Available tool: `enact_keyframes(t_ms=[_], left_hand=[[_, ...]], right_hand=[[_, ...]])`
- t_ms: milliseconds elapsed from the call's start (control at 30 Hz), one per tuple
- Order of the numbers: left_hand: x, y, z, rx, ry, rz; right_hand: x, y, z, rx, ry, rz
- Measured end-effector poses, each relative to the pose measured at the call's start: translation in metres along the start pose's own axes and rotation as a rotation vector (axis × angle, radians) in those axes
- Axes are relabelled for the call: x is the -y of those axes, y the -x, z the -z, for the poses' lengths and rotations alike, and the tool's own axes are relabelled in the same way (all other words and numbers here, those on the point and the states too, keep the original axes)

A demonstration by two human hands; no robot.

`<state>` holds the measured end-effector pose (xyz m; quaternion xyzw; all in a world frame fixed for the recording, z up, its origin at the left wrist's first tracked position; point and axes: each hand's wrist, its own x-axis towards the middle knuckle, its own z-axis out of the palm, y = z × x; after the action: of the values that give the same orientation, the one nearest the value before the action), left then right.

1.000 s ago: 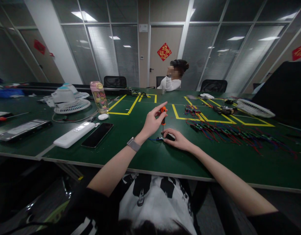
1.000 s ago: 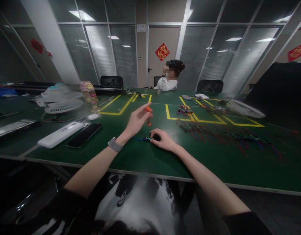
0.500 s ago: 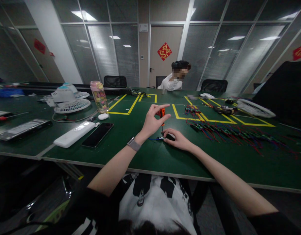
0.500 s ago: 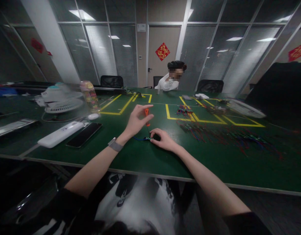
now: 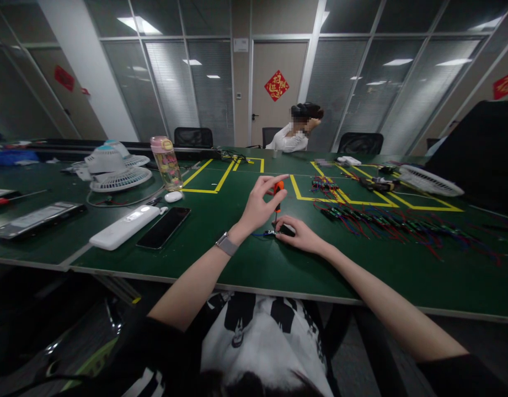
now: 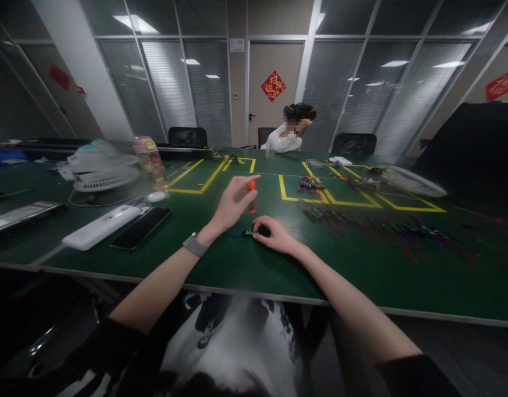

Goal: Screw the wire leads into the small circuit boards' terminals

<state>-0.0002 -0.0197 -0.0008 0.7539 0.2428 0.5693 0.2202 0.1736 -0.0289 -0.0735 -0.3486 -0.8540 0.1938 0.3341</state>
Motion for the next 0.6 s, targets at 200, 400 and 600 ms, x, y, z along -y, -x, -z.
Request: enact_keyframes(t_ms=[200,400,600], left_hand=[[0.0013,-0.0015,-0.0004,0.022,0.144,0.08],[-0.001,-0.0014,-0.0004,0.071,0.152,0.098],[0.0019,0.0,-0.0009,0.015,0.006,0.01]], right_hand=[[-0.0001,-0.0002,0.0003,0.002,-0.01,0.0],[-0.0003,0.0002,0.0003,0.001,-0.003,0.0],[-0.0004,0.0006,0.0,-0.001,-0.006,0.0]])
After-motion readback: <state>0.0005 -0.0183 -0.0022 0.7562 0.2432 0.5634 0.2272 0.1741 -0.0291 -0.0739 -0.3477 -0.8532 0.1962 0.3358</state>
